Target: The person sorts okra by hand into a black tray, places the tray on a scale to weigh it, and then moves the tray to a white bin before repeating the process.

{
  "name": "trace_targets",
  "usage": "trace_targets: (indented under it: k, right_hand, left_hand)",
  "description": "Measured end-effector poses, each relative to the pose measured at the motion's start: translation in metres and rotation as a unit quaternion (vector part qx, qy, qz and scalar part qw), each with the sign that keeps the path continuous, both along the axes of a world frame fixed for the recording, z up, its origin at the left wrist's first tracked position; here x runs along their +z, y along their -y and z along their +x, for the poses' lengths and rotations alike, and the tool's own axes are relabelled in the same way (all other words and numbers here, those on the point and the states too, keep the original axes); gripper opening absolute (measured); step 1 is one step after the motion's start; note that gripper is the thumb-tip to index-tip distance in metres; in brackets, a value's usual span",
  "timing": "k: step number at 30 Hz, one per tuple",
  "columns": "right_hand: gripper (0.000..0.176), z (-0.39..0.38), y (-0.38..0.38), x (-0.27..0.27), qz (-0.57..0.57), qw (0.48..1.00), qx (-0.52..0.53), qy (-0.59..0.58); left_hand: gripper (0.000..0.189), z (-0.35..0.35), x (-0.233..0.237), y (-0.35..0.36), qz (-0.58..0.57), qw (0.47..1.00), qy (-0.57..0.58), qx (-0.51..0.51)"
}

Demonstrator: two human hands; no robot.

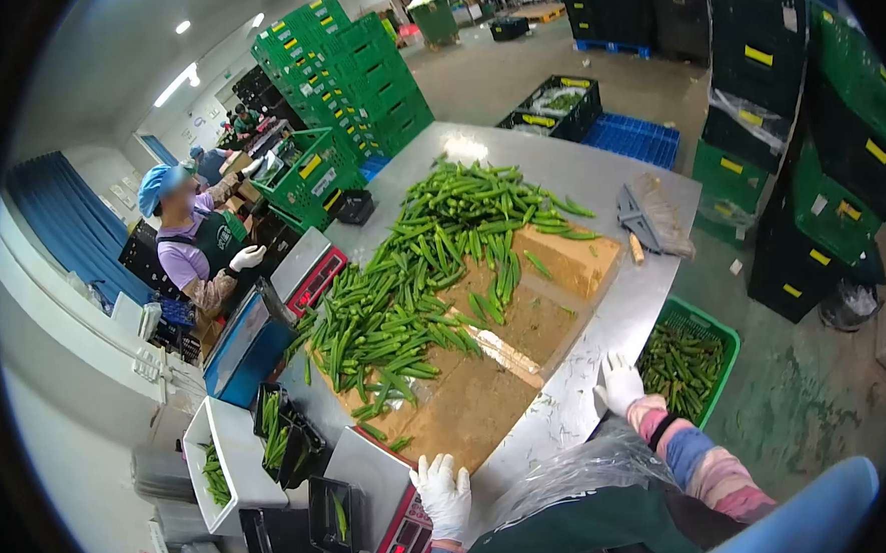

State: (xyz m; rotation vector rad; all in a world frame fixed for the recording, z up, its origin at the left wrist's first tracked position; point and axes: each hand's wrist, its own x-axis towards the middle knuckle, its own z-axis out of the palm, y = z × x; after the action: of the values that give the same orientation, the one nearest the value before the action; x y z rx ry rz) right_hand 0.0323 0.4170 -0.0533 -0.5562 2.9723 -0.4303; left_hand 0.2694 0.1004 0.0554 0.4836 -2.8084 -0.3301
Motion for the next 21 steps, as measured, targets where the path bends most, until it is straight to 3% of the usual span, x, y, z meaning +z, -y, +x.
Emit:
trace_targets:
  k: [1, 5, 15, 18, 21]
  right_hand:
    - [0.079, -0.007, -0.001, -0.004, 0.037, 0.999, 0.010, -0.013]
    - [0.086, -0.004, -0.007, -0.015, -0.001, 1.000, 0.008, -0.029]
    - [0.089, -0.010, -0.010, -0.009, 0.034, 0.999, 0.020, 0.014]
    - [0.070, -0.022, -0.014, -0.003, -0.004, 1.000, 0.011, 0.015]
    - [0.048, -0.076, -0.036, 0.030, -0.138, 0.957, -0.045, 0.252]
  left_hand:
    - [0.038, 0.001, 0.003, -0.004, 0.005, 1.000, -0.003, -0.004]
    - [0.037, 0.012, -0.005, -0.019, 0.048, 0.998, -0.016, 0.022]
    - [0.031, -0.007, 0.005, -0.034, 0.094, 0.994, -0.053, 0.021]
    - [0.028, -0.016, 0.001, -0.027, 0.117, 0.991, -0.053, 0.038]
    - [0.028, -0.042, 0.006, -0.023, 0.174, 0.982, -0.019, 0.067]
